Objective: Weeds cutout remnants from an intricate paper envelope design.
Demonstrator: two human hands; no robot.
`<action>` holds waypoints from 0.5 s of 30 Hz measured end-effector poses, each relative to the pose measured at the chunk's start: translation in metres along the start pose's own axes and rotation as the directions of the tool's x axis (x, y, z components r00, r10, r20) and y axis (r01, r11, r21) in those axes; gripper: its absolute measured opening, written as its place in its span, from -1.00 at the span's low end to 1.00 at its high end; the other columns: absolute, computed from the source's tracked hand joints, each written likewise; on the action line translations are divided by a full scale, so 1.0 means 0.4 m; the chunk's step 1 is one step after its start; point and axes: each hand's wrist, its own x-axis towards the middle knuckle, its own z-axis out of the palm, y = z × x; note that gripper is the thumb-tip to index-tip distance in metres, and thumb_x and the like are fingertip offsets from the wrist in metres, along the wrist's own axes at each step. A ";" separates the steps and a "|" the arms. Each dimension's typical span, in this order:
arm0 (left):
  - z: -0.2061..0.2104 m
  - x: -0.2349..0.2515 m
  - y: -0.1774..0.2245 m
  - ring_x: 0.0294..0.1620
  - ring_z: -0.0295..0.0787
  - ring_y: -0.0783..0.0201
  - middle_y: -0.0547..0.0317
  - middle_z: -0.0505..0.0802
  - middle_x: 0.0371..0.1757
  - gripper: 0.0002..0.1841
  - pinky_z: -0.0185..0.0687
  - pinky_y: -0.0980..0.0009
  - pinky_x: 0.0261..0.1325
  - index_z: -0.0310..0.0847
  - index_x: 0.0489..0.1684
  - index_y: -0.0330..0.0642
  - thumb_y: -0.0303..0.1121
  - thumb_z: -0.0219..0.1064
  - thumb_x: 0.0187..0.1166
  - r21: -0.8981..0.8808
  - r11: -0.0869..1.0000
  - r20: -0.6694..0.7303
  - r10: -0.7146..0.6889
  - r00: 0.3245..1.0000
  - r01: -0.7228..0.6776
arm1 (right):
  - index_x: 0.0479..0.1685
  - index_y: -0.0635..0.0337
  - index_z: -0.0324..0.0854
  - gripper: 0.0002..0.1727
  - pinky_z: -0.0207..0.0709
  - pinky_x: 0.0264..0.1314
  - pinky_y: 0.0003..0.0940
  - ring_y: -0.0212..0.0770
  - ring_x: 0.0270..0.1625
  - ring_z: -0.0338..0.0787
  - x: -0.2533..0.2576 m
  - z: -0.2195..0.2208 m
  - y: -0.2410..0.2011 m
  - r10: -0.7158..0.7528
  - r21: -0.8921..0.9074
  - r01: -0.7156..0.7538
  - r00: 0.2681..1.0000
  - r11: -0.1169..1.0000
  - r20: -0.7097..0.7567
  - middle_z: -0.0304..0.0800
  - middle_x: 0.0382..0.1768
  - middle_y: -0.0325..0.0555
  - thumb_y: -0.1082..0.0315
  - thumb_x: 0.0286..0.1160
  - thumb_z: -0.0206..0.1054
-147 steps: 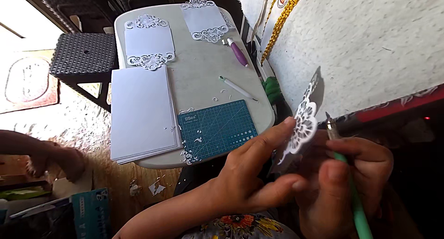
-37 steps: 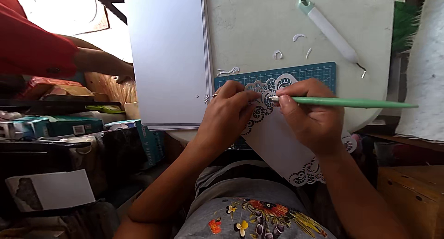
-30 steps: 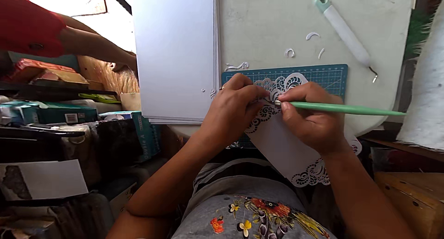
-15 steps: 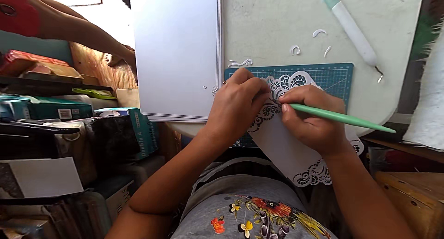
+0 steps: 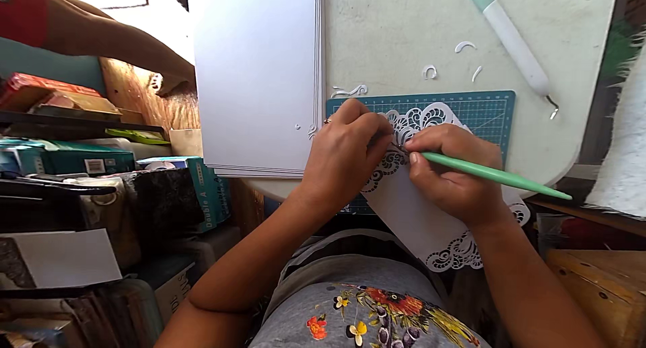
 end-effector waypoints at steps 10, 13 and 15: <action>0.004 -0.002 0.001 -0.26 0.64 0.34 0.04 0.73 -0.15 -0.87 0.53 0.55 -0.18 0.85 -0.12 -0.19 -0.36 0.41 0.58 0.014 1.000 -0.014 0.007 1.000 -0.007 | -0.22 0.43 0.72 -0.81 0.57 0.05 -0.39 -0.17 -0.03 0.81 -0.002 0.005 -0.001 -0.038 -0.048 0.037 0.999 0.998 -0.007 0.84 -0.20 0.15 0.48 0.36 0.26; 0.005 -0.003 0.001 -0.26 0.65 0.34 0.04 0.73 -0.14 -0.87 0.54 0.56 -0.17 0.85 -0.11 -0.19 -0.37 0.41 0.59 0.015 1.000 -0.015 0.008 1.000 -0.008 | -0.24 0.43 0.72 -0.81 0.57 0.05 -0.38 -0.16 -0.04 0.81 -0.004 0.006 0.000 -0.047 -0.058 0.047 0.999 0.997 -0.009 0.84 -0.22 0.15 0.48 0.36 0.25; 0.005 -0.003 0.002 -0.26 0.66 0.33 0.04 0.73 -0.14 -0.87 0.55 0.55 -0.17 0.85 -0.12 -0.19 -0.37 0.41 0.58 0.017 1.000 -0.018 0.009 1.000 -0.009 | -0.25 0.43 0.72 -0.81 0.57 0.02 -0.38 -0.16 -0.06 0.81 -0.003 0.005 -0.001 -0.052 -0.062 0.051 0.999 0.997 -0.009 0.84 -0.23 0.15 0.48 0.36 0.25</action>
